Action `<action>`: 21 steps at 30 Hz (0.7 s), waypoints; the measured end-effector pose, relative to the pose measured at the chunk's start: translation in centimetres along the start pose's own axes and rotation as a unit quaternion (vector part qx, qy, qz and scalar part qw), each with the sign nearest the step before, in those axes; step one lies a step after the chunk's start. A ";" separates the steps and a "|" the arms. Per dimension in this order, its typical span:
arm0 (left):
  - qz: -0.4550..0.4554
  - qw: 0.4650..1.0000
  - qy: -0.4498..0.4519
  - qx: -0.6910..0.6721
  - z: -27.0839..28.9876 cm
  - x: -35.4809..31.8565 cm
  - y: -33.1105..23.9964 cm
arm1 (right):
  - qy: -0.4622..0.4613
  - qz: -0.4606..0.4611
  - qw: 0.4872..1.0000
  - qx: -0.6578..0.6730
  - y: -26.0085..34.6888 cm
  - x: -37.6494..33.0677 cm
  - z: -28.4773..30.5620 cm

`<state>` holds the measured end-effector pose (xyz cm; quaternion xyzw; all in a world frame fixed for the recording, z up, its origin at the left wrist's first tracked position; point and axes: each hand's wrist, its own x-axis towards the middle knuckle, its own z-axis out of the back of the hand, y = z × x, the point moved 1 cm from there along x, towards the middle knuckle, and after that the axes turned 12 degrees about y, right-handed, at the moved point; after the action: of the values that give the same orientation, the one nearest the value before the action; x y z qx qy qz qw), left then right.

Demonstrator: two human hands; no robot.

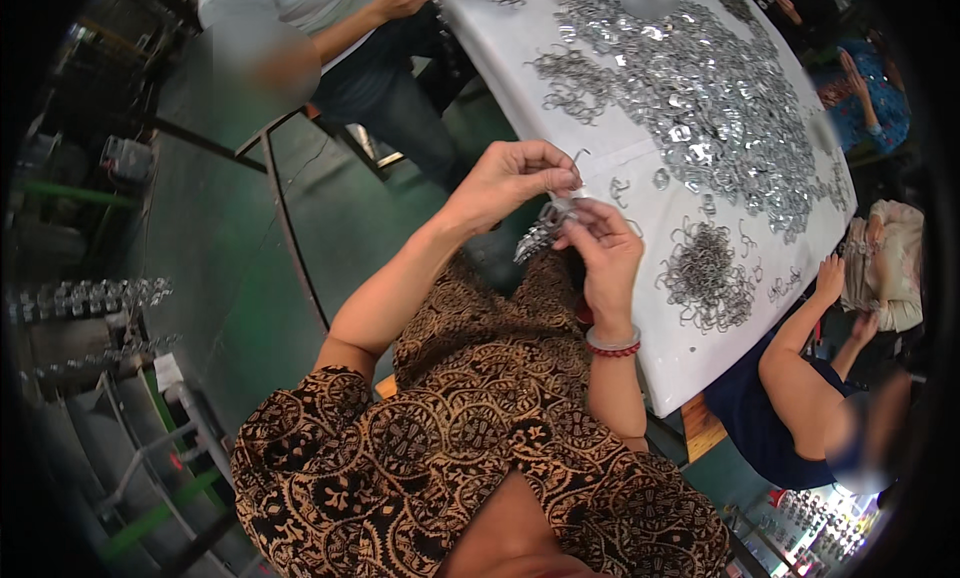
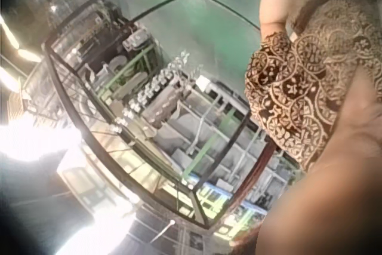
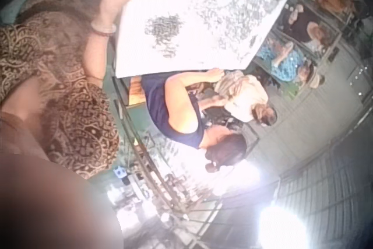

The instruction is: The person picks small metal hooks and rectangular metal pieces from a white table and joins them by hand. The assembled units are placed onto a hanging chain to the left. Other workers at the same table perform the same task.

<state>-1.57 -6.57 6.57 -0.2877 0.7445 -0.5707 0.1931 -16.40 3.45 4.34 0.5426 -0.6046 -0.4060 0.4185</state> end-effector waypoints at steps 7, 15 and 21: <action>-0.116 0.963 -0.069 0.232 -2.1 -2.7 0.9 | -0.033 0.003 0.999 -0.013 0.9 0.0 -0.4; -0.217 0.873 -0.147 0.410 -3.4 -2.4 0.1 | -0.010 0.111 0.989 -0.098 2.2 0.9 -1.5; -0.240 0.956 -0.057 0.162 -2.0 -3.6 -2.0 | 0.113 0.165 0.915 0.350 4.9 2.1 2.2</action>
<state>0.30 -3.09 8.89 -0.4546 0.5392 -0.6957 0.1365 -20.14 1.87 8.37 0.5892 -0.7375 -0.0298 0.3288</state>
